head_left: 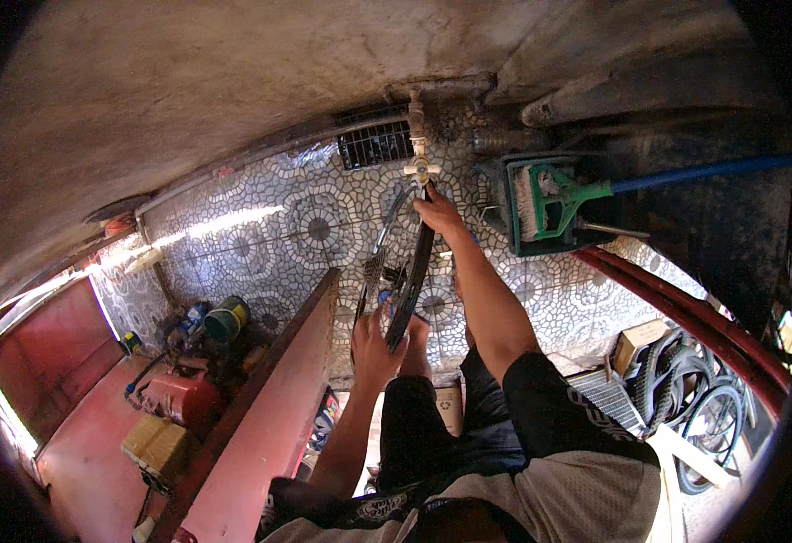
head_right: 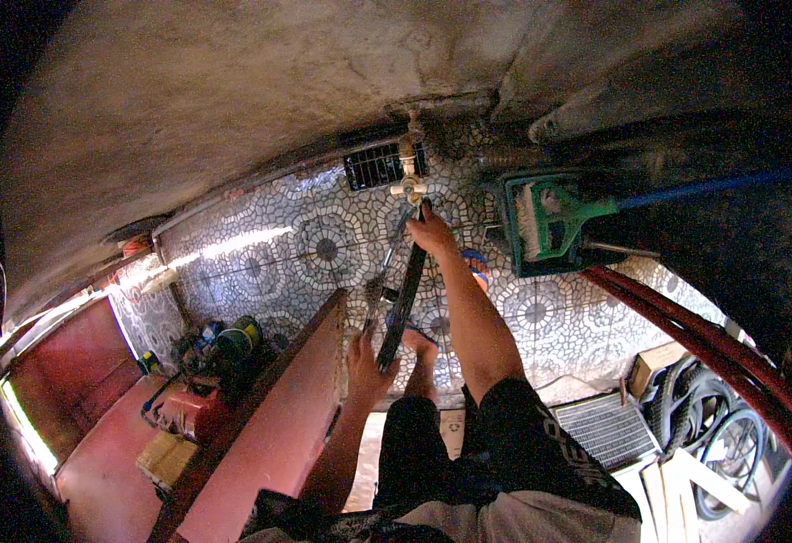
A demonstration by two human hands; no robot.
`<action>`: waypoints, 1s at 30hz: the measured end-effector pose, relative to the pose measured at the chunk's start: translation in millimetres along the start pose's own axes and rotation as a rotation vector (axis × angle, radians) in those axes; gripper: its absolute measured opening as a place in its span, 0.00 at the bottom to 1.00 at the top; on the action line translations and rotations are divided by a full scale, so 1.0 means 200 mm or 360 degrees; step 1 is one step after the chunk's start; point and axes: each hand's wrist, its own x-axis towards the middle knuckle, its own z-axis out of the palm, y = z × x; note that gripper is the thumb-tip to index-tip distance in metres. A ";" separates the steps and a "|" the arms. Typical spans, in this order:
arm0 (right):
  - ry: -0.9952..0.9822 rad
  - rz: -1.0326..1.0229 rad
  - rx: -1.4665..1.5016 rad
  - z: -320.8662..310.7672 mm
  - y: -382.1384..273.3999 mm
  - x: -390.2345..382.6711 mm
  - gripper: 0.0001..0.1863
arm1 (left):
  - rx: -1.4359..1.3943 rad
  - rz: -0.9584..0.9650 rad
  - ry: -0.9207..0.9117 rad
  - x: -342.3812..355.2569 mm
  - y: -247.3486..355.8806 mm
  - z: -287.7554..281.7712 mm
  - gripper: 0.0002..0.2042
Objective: The person removes a bicycle wheel, carries it to a water tap, and repeatedly rinses the rim and spokes with running water. After rinsing, the person returns to the workshop, uses a heat gun on the wheel, and then places the wheel into a bench vise.
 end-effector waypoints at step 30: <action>-0.0165 -0.0184 0.0057 0.12 -0.23 -0.23 0.68 | -0.0157 -0.0622 -0.0307 0.55 0.15 -0.01 0.22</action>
